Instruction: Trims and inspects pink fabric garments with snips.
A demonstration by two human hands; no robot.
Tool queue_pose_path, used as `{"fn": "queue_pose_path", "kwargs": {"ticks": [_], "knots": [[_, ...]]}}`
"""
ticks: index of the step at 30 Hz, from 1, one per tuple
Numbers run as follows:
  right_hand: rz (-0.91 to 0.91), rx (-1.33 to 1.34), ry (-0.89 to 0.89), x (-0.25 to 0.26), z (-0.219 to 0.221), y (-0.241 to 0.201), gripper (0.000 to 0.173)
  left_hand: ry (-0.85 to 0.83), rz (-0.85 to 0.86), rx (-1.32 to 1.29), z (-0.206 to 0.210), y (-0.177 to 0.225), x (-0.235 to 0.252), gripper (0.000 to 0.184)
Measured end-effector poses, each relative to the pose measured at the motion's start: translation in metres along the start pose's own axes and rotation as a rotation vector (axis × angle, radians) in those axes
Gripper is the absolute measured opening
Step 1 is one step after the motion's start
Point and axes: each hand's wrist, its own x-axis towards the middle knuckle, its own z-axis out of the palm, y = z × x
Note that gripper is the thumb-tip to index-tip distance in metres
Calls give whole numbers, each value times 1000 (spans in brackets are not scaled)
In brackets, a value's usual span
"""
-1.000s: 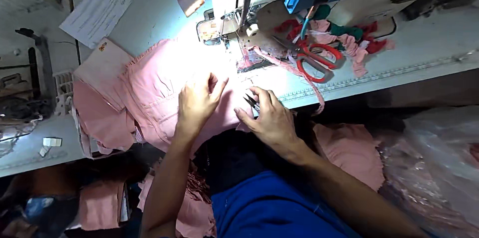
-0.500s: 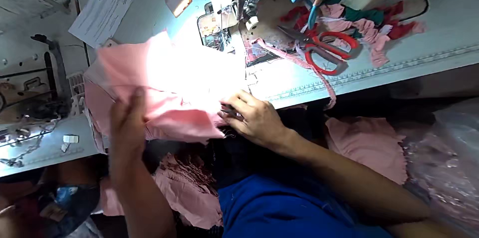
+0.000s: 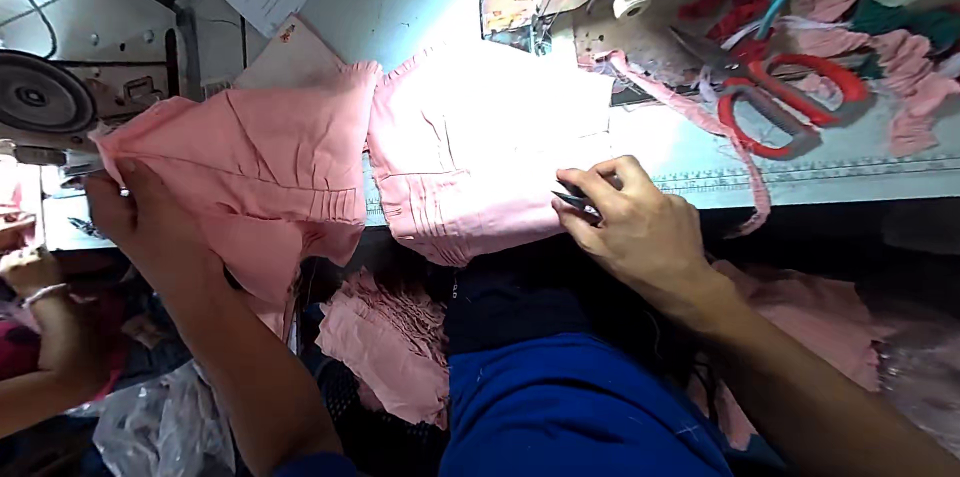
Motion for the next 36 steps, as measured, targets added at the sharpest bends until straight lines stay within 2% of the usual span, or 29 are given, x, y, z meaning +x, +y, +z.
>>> {"fn": "queue_pose_path", "kwargs": {"ticks": [3,6,8,10,12,13,14,15,17,18,20,22,23,24,26,28,31,34,36], "knots": [[8,-18,-12,-1,-3,-4,40,15,40,-186,-9,22,-6,14],[-66,139,56,2,-2,-16,37,-22,52,-438,-27,49,-15,24],[-89,417,28,8,2,-31,38,-61,64,-567,-40,55,-24,24],[-50,779,-113,15,8,-51,41,-62,66,-660,-59,49,-33,27],[77,1136,-322,22,14,-71,40,84,20,-571,-63,66,-41,31],[162,1326,-417,24,19,-79,38,291,-76,-492,-46,95,-45,35],[248,1514,-504,26,22,-86,36,345,-71,-456,-38,104,-48,35],[317,1673,-583,27,25,-91,36,1,119,-448,-60,80,-47,31],[359,1874,-678,28,24,-93,44,-19,74,-394,-37,81,-61,29],[371,1913,-637,28,21,-92,40,-31,3,-317,-20,85,-75,26],[399,1821,-472,29,14,-80,24,-59,-152,-312,12,72,-96,21],[429,1601,-313,26,8,-60,8,-127,-233,-262,25,36,-114,19],[448,1511,-262,24,6,-50,11,-182,-217,-165,24,18,-123,20],[468,1448,-237,21,4,-41,17,-242,-180,-63,21,5,-131,30],[475,1359,-221,16,-1,-31,25,-291,-97,164,17,-1,-137,60],[452,1306,-213,12,0,-29,26,-305,65,222,22,10,-131,75],[408,1300,-214,9,6,-33,25,-473,267,112,57,46,-112,60],[371,1289,-197,6,7,-36,26,-653,458,10,129,74,-98,47],[354,1261,-174,2,7,-35,26,-781,584,25,173,79,-87,47]]}}
